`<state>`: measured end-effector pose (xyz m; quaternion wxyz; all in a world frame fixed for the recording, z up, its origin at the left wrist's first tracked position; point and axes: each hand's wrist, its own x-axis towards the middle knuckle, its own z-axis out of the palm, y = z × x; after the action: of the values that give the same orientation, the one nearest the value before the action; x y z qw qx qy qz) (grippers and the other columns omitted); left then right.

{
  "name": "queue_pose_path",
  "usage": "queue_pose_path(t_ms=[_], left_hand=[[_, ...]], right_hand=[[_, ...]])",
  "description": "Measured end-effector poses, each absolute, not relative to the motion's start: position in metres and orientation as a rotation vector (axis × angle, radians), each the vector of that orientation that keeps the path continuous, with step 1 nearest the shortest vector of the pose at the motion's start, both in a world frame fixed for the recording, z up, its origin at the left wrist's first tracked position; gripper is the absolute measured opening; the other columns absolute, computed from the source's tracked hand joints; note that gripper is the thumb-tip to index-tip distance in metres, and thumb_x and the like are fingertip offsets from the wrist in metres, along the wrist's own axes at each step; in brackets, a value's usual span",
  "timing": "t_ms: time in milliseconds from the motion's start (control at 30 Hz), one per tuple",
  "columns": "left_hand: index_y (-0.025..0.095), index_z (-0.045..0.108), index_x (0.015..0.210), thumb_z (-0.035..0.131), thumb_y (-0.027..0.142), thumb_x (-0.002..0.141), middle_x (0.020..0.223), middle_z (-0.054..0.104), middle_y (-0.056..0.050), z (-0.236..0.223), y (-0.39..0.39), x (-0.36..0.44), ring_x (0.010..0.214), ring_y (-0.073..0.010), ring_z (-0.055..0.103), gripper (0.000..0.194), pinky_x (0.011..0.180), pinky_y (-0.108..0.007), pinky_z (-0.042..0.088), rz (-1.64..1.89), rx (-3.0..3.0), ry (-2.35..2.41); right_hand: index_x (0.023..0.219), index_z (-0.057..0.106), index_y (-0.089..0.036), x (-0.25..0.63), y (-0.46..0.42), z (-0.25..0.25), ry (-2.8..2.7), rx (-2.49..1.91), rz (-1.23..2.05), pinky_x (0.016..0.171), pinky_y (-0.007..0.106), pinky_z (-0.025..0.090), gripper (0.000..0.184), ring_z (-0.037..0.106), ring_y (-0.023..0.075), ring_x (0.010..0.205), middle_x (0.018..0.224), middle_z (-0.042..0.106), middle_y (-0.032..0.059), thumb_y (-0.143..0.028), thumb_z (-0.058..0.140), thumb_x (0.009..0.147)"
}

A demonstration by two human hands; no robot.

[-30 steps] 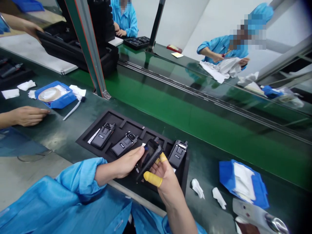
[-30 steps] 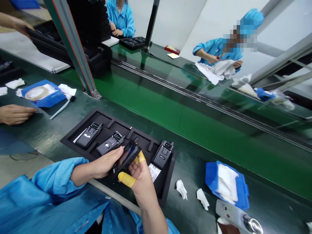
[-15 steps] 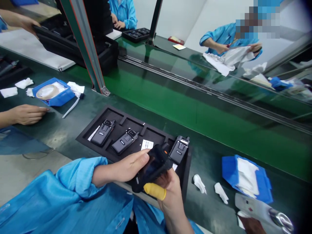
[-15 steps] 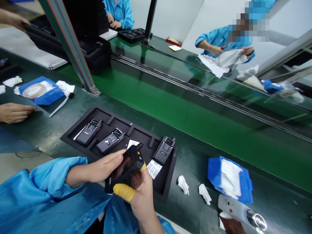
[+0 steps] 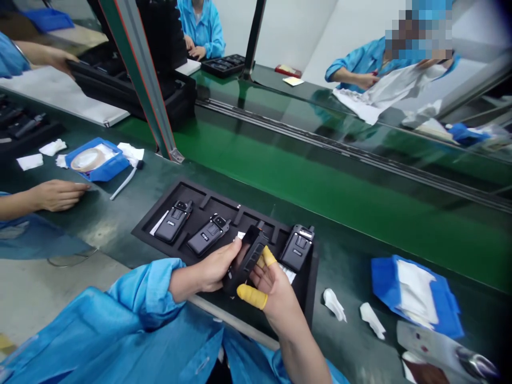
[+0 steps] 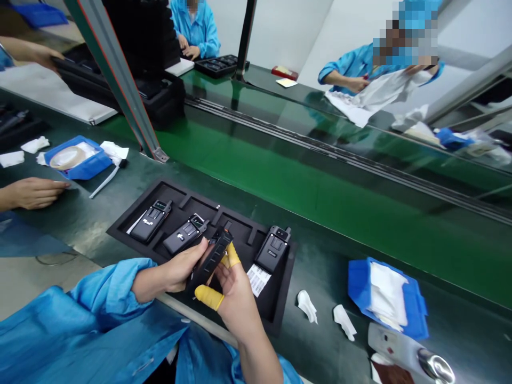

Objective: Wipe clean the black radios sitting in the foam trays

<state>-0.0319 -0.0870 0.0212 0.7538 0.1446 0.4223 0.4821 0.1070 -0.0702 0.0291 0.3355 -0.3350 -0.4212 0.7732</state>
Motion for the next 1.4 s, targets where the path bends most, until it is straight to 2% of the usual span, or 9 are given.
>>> queue_pose_path(t_ms=[267,500,700,900,1000,1067,1167,1333,1400], left_hand=[[0.015,0.061,0.103,0.052,0.067,0.08,0.059,0.064,-0.003,0.015,-0.087,-0.034,0.043,-0.0135,0.058,0.058,0.041,-0.021,0.043,0.952,0.331,0.929],[0.013,0.066,0.092,0.066,0.07,0.066,0.068,0.066,-0.003,0.017,-0.09,-0.034,0.056,-0.0129,0.06,0.063,0.057,-0.024,0.05,1.028,0.408,0.935],[0.014,0.068,0.09,0.058,0.07,0.074,0.082,0.068,-0.005,0.024,-0.1,-0.032,0.081,-0.0191,0.061,0.06,0.076,-0.029,0.049,1.097,0.59,1.037],[0.016,0.065,0.099,0.045,0.07,0.082,0.097,0.066,-0.004,0.026,-0.11,-0.034,0.099,-0.0206,0.056,0.06,0.092,-0.032,0.043,1.056,0.774,1.153],[0.016,0.064,0.097,0.047,0.07,0.081,0.093,0.066,-0.003,0.023,-0.11,-0.034,0.092,-0.0192,0.058,0.059,0.086,-0.031,0.047,1.037,0.735,1.19],[0.016,0.063,0.102,0.049,0.07,0.08,0.082,0.066,-0.002,0.021,-0.108,-0.034,0.074,-0.0167,0.061,0.059,0.07,-0.03,0.051,0.997,0.606,1.154],[0.017,0.059,0.111,0.051,0.07,0.079,0.066,0.063,0.0,0.021,-0.103,-0.032,0.052,-0.0141,0.057,0.062,0.051,-0.028,0.048,0.93,0.398,1.075],[0.012,0.065,0.101,0.06,0.064,0.078,0.071,0.068,-0.004,0.023,-0.096,-0.029,0.06,-0.014,0.061,0.057,0.054,-0.024,0.049,0.995,0.233,0.997],[0.011,0.066,0.099,0.06,0.063,0.078,0.071,0.068,-0.005,0.022,-0.096,-0.028,0.059,-0.0139,0.061,0.057,0.053,-0.024,0.048,0.984,0.21,0.995]], right_hand=[[0.134,0.044,-0.03,0.102,-0.072,0.031,-0.938,-0.942,2.057,0.093,0.046,0.052,0.096,0.059,0.0258,0.111,0.127,0.059,0.0076,-0.017,0.086,0.049],[0.129,0.049,-0.03,0.102,-0.075,0.034,-1.022,-0.884,2.016,0.095,0.042,0.051,0.085,0.058,0.024,0.113,0.13,0.057,0.0057,-0.014,0.084,0.053],[0.126,0.053,-0.027,0.103,-0.09,0.037,-1.037,-0.888,1.941,0.101,0.044,0.047,0.075,0.06,0.0243,0.111,0.12,0.064,0.005,-0.015,0.082,0.058],[0.12,0.058,-0.028,0.107,-0.097,0.035,-1.003,-0.897,1.968,0.091,0.036,0.053,0.065,0.064,0.0208,0.1,0.109,0.068,0.0015,-0.017,0.082,0.06],[0.12,0.057,-0.029,0.106,-0.092,0.03,-0.982,-0.915,2.023,0.09,0.037,0.054,0.07,0.064,0.0216,0.101,0.11,0.068,0.0014,-0.017,0.083,0.057],[0.123,0.055,-0.029,0.106,-0.088,0.026,-0.976,-0.925,2.061,0.089,0.037,0.054,0.075,0.063,0.022,0.101,0.113,0.067,0.002,-0.017,0.084,0.055],[0.128,0.05,-0.032,0.108,-0.082,0.023,-0.959,-0.886,2.139,0.087,0.038,0.056,0.083,0.063,0.0225,0.101,0.116,0.065,0.0031,-0.017,0.085,0.055],[0.129,0.047,-0.036,0.112,-0.077,0.026,-0.922,-0.846,2.223,0.089,0.039,0.055,0.094,0.059,0.0235,0.11,0.132,0.055,0.003,-0.013,0.087,0.048],[0.128,0.047,-0.035,0.111,-0.077,0.028,-0.919,-0.851,2.214,0.09,0.039,0.054,0.093,0.057,0.0238,0.113,0.13,0.056,0.0033,-0.013,0.087,0.047]])
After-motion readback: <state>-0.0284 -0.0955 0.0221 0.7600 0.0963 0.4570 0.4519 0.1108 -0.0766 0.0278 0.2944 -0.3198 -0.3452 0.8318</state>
